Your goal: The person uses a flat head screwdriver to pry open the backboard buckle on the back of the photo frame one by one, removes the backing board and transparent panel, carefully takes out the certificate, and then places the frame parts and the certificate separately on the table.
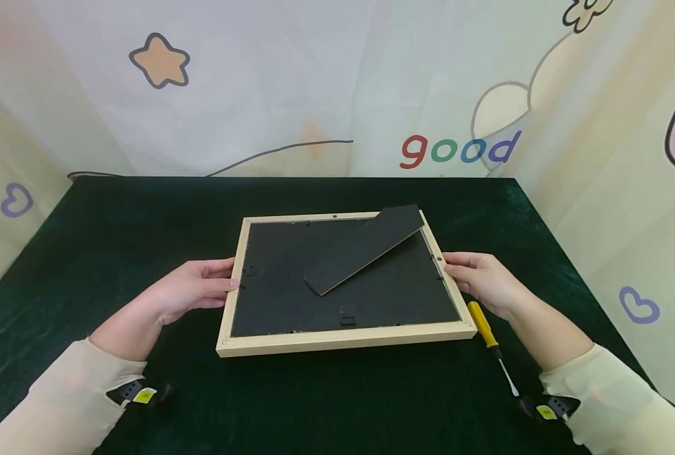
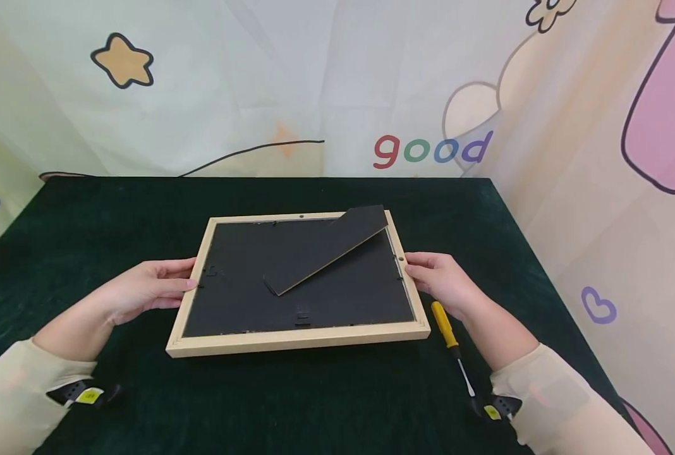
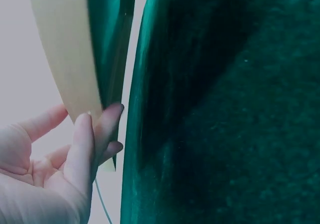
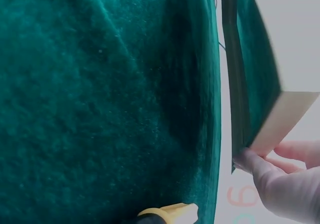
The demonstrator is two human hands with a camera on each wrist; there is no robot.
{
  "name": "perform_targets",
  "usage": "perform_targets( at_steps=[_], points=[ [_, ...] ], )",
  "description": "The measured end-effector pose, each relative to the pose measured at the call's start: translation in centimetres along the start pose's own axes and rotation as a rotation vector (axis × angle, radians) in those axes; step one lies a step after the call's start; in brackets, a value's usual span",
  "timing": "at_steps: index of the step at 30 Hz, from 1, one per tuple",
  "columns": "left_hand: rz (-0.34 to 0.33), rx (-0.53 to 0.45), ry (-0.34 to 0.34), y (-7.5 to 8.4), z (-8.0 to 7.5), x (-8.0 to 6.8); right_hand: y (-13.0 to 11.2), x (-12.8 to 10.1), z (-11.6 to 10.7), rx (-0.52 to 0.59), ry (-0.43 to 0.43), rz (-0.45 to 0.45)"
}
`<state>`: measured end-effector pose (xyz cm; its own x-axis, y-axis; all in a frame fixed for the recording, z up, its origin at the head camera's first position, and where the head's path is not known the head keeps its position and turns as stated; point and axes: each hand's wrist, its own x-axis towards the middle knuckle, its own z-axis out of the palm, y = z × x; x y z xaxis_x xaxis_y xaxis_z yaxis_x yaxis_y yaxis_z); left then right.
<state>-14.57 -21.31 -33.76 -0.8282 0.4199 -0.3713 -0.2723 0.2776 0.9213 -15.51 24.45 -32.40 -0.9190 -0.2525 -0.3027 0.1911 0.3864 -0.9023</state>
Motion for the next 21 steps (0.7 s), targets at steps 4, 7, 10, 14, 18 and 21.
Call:
perform_targets(
  at_steps=[4, 7, 10, 14, 18, 21],
  points=[
    [0.004, 0.028, 0.033, -0.3, 0.3, 0.0, 0.1, -0.1, 0.4, -0.006, -0.023, 0.022],
    [0.005, 0.052, 0.054, -0.6, 0.5, 0.1, 0.2, -0.2, 0.7, -0.013, -0.049, 0.041],
    [-0.005, 0.072, 0.061, -1.1, 0.9, 0.2, 0.4, -0.5, 1.0, -0.028, -0.077, 0.065],
    [-0.011, 0.085, 0.061, -1.6, 1.2, 0.3, 0.7, -0.7, 1.4, -0.041, -0.098, 0.086],
    [-0.007, 0.136, 0.075, -1.5, 1.3, 0.7, 0.7, -0.5, 1.4, -0.037, -0.101, 0.096],
    [-0.006, 0.196, 0.086, -1.2, 1.3, 1.0, 0.6, -0.2, 1.4, -0.030, -0.111, 0.106]
  ],
)
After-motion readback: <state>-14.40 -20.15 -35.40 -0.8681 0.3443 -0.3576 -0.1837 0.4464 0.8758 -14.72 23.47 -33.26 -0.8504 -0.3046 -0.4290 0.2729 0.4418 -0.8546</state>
